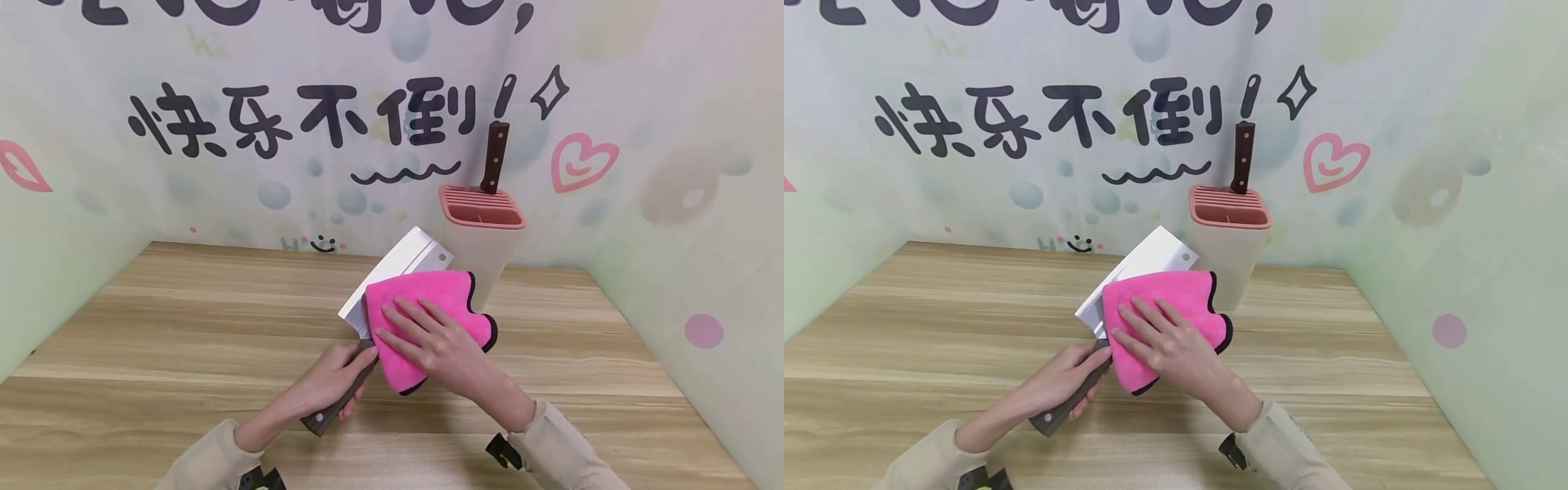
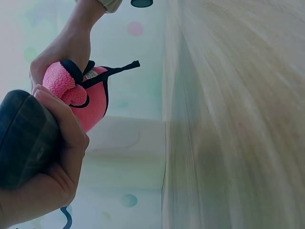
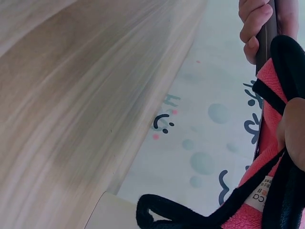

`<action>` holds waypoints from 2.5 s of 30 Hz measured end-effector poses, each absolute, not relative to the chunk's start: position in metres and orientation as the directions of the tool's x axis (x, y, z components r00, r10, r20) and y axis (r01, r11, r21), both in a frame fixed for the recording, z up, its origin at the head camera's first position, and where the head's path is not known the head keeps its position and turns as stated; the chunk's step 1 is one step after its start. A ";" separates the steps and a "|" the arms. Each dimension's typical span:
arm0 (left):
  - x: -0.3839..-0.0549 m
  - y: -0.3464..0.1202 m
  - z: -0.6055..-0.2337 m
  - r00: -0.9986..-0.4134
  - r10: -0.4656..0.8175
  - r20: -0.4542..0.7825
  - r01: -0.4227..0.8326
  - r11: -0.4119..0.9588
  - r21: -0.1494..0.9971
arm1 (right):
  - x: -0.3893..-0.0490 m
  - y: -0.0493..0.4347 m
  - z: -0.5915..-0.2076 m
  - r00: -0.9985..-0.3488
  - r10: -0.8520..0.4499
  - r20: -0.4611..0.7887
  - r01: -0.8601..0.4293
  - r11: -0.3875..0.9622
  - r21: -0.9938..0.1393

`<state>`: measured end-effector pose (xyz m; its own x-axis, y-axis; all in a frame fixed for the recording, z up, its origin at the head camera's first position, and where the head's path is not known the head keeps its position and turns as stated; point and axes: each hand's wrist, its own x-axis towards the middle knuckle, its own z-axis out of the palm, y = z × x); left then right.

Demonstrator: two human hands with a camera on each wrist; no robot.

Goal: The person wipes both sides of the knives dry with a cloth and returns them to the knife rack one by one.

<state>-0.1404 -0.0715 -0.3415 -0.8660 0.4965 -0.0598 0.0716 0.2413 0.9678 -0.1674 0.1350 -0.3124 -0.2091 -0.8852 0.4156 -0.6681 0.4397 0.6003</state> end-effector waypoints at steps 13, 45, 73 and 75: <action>-0.141 -0.074 -0.343 -0.848 0.526 -0.062 0.063 0.215 0.975 | -0.176 0.141 -0.312 -0.242 -0.834 0.496 -0.692 0.507 0.514; -0.138 -0.078 -0.344 -0.826 0.561 -0.049 0.100 0.232 0.968 | -0.205 0.176 -0.308 -0.452 -0.646 0.615 -0.617 0.725 0.308; -0.141 -0.072 -0.345 -0.828 0.558 -0.049 0.108 0.245 0.964 | -0.185 0.151 -0.306 -0.396 -0.767 0.505 -0.552 0.638 0.536; -0.141 -0.072 -0.345 -0.830 0.557 -0.044 0.114 0.246 0.962 | -0.183 0.149 -0.307 -0.374 -0.773 0.512 -0.560 0.628 0.540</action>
<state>-0.1411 -0.0716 -0.3454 -0.8296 0.5566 -0.0442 0.1139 0.2462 0.9625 -0.1834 0.1487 -0.3068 -0.3738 -0.7735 0.5119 -0.5599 0.6282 0.5403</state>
